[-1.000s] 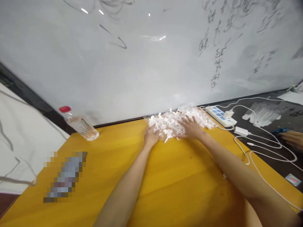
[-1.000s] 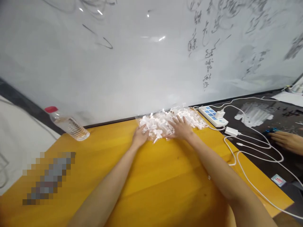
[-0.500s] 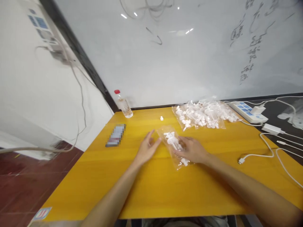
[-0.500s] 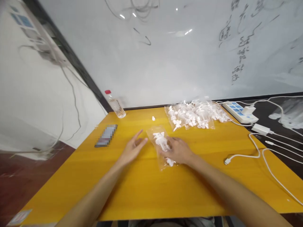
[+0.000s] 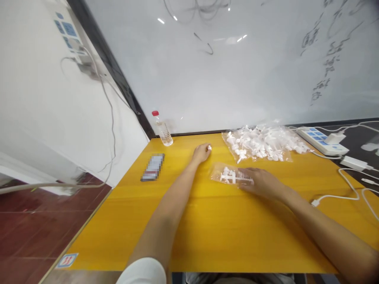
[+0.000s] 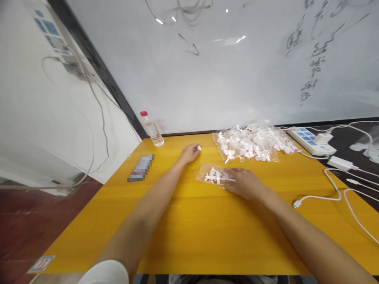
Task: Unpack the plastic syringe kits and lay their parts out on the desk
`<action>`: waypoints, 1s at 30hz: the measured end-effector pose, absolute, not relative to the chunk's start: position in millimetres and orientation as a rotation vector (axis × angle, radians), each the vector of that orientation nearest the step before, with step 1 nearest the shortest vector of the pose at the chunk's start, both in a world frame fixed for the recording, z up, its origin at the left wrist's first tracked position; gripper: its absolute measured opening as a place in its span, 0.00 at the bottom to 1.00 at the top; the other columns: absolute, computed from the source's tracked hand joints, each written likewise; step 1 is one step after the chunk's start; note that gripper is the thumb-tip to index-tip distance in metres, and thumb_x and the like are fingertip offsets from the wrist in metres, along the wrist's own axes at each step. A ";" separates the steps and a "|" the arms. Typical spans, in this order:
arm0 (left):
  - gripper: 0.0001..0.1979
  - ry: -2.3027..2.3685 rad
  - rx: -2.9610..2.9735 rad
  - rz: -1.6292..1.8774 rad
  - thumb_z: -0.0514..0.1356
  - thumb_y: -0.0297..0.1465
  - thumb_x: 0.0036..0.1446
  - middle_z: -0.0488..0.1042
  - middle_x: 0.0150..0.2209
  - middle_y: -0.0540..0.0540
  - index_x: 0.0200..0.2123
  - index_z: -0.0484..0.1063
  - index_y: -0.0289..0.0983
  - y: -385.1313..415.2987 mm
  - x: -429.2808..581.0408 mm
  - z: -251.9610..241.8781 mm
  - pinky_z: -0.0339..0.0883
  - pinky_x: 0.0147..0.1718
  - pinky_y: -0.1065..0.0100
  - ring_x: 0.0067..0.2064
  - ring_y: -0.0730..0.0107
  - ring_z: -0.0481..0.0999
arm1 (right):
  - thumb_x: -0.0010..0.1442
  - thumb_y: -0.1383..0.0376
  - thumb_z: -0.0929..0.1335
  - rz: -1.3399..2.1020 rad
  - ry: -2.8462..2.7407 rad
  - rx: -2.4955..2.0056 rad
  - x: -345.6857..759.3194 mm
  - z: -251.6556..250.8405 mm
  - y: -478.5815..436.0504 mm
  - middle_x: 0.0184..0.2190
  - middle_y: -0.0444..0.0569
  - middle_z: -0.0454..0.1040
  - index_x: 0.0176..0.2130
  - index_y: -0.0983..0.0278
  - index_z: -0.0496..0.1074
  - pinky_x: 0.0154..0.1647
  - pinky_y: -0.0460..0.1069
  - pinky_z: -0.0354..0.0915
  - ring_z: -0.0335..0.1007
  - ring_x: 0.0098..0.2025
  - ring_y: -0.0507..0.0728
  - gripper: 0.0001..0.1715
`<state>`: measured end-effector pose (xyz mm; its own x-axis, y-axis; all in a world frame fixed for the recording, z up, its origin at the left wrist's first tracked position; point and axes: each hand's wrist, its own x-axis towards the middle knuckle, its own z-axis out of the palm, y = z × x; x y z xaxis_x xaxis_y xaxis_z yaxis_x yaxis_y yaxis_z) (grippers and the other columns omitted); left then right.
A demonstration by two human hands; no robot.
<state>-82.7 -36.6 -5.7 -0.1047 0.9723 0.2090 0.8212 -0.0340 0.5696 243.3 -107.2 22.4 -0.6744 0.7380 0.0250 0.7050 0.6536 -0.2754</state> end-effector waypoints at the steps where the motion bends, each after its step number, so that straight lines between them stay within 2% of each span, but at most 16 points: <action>1: 0.18 1.978 1.924 0.813 0.62 0.38 0.69 0.73 0.59 0.39 0.59 0.72 0.38 -40.9 -81.7 -5.1 0.76 0.52 0.52 0.54 0.58 0.77 | 0.64 0.50 0.68 0.404 -2.755 -1.146 246.4 21.5 -104.0 0.63 0.56 0.73 0.68 0.59 0.68 0.63 0.60 0.68 0.74 0.60 0.68 0.37; 3: 0.17 1.952 1.961 0.753 0.62 0.38 0.69 0.74 0.57 0.39 0.57 0.73 0.37 -58.0 -80.1 -3.0 0.76 0.51 0.53 0.52 0.59 0.78 | 0.66 0.52 0.67 0.475 -2.795 -1.022 256.4 23.3 -95.8 0.63 0.50 0.74 0.67 0.55 0.70 0.62 0.56 0.69 0.75 0.60 0.64 0.33; 6: 0.12 1.920 2.016 0.694 0.62 0.39 0.68 0.81 0.47 0.43 0.49 0.78 0.40 -97.1 -80.0 2.9 0.75 0.49 0.61 0.47 0.62 0.81 | 0.64 0.52 0.68 0.548 -2.835 -0.965 271.1 29.5 -85.8 0.63 0.46 0.73 0.67 0.53 0.70 0.62 0.54 0.70 0.74 0.61 0.62 0.34; 8: 0.10 1.948 2.033 0.669 0.62 0.39 0.66 0.83 0.42 0.45 0.44 0.80 0.42 -123.5 -82.0 8.5 0.73 0.46 0.64 0.44 0.61 0.82 | 0.62 0.48 0.70 0.523 -2.838 -1.019 273.6 31.9 -84.2 0.65 0.48 0.71 0.68 0.54 0.68 0.65 0.58 0.68 0.72 0.63 0.65 0.40; 11: 0.09 2.064 2.025 0.638 0.61 0.38 0.65 0.84 0.41 0.43 0.41 0.81 0.43 -151.4 -86.7 15.9 0.72 0.45 0.62 0.44 0.56 0.82 | 0.56 0.42 0.73 0.442 -2.819 -1.063 265.1 30.5 -89.5 0.68 0.54 0.67 0.71 0.59 0.64 0.69 0.64 0.62 0.68 0.66 0.71 0.51; 13: 0.09 2.147 2.007 0.610 0.61 0.36 0.63 0.84 0.41 0.42 0.38 0.81 0.42 -160.3 -89.9 17.4 0.71 0.46 0.60 0.44 0.54 0.82 | 0.55 0.41 0.73 0.412 -2.809 -1.071 256.6 27.3 -95.0 0.67 0.57 0.68 0.71 0.60 0.64 0.67 0.66 0.63 0.69 0.65 0.73 0.53; 17: 0.06 2.245 1.950 0.582 0.62 0.33 0.59 0.84 0.41 0.40 0.36 0.81 0.41 -163.0 -96.2 10.9 0.71 0.47 0.60 0.44 0.53 0.82 | 0.60 0.42 0.71 0.398 -2.799 -1.063 251.7 22.0 -101.9 0.63 0.59 0.72 0.68 0.60 0.68 0.63 0.67 0.65 0.73 0.61 0.73 0.45; 20: 0.07 2.253 1.906 0.621 0.62 0.33 0.59 0.84 0.41 0.41 0.38 0.81 0.41 -161.7 -100.7 3.8 0.72 0.48 0.60 0.43 0.54 0.82 | 0.57 0.42 0.73 0.442 -2.831 -1.005 255.7 25.5 -99.5 0.62 0.56 0.74 0.67 0.58 0.71 0.63 0.63 0.67 0.73 0.61 0.70 0.45; 22: 0.09 2.225 1.889 0.654 0.62 0.33 0.60 0.84 0.42 0.41 0.41 0.81 0.41 -161.6 -102.9 0.4 0.72 0.48 0.61 0.43 0.56 0.82 | 0.60 0.42 0.72 0.455 -2.819 -0.973 250.5 32.0 -91.9 0.62 0.54 0.74 0.68 0.57 0.69 0.61 0.60 0.69 0.74 0.60 0.68 0.44; 25: 0.11 2.166 1.875 0.696 0.61 0.34 0.62 0.84 0.41 0.43 0.44 0.82 0.41 -162.2 -104.5 -3.0 0.73 0.48 0.63 0.42 0.59 0.83 | 0.68 0.53 0.66 0.414 -2.786 -0.955 221.0 41.2 -70.1 0.62 0.54 0.74 0.65 0.59 0.72 0.62 0.58 0.67 0.73 0.61 0.65 0.31; 27: 0.12 2.139 1.863 0.725 0.62 0.35 0.62 0.84 0.41 0.43 0.46 0.82 0.40 -162.6 -105.0 -5.2 0.74 0.48 0.63 0.41 0.60 0.83 | 0.63 0.61 0.68 0.400 -2.822 -0.950 193.0 42.9 -51.8 0.59 0.54 0.76 0.58 0.60 0.78 0.62 0.57 0.66 0.73 0.60 0.64 0.25; 30: 0.13 2.109 1.836 0.774 0.63 0.36 0.62 0.84 0.40 0.44 0.46 0.83 0.41 -162.8 -106.9 -9.4 0.74 0.47 0.64 0.40 0.61 0.83 | 0.51 0.69 0.73 0.437 -2.915 -0.949 158.7 38.4 -28.7 0.47 0.54 0.82 0.43 0.62 0.84 0.54 0.53 0.70 0.78 0.50 0.63 0.18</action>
<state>-106.9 -162.8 -9.4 -0.1819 0.9703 0.1598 0.8435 0.0704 0.5325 158.7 -28.7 38.4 -0.8112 0.5831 -0.0440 0.5703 0.7724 -0.2794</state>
